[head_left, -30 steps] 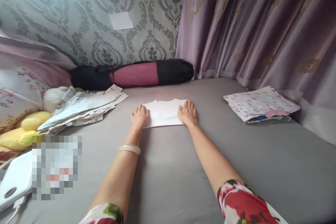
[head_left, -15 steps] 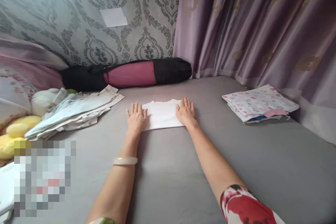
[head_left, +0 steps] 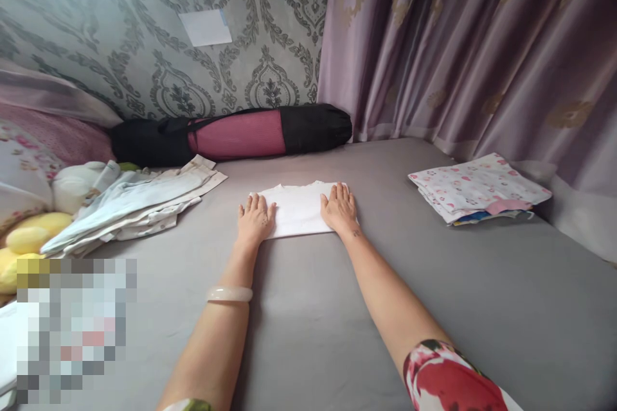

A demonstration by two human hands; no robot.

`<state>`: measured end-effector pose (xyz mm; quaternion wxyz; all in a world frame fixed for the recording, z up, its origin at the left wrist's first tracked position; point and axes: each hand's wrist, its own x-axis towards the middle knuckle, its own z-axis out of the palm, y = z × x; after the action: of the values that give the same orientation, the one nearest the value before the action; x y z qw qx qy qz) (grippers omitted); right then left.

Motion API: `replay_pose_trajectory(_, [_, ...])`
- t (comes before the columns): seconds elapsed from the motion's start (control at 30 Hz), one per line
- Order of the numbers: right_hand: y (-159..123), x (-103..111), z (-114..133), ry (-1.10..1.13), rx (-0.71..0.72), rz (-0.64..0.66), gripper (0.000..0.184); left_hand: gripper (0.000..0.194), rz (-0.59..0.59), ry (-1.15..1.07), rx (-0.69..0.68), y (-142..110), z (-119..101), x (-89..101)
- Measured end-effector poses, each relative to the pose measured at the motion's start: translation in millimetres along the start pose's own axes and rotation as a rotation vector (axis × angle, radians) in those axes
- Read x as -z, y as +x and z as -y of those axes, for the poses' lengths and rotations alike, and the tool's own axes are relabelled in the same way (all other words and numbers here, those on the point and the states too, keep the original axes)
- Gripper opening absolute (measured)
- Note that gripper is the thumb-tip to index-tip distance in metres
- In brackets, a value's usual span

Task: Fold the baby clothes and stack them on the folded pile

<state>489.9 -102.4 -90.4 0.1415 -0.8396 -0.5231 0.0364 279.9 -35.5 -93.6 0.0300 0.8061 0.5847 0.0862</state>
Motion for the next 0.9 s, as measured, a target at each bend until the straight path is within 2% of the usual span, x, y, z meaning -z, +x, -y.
replay_pose_trajectory(0.27, [-4,2,13,0.026,0.105,-0.061,0.058,0.059,-0.135,0.029,-0.033,-1,-11,2.1])
replay_pose_trajectory(0.4, [-7,-3,18,0.032,0.129,-0.027,0.058,0.055,-0.091,0.037,-0.122,-4,-19,-4.2])
replay_pose_trajectory(0.63, [-8,-8,17,0.019,0.126,-0.020,0.057,0.055,-0.018,0.025,-0.114,-5,-20,-6.2])
replay_pose_trajectory(0.9, [-10,-3,25,0.059,0.141,-0.029,0.056,0.054,-0.071,-0.014,-0.107,-7,-27,0.7])
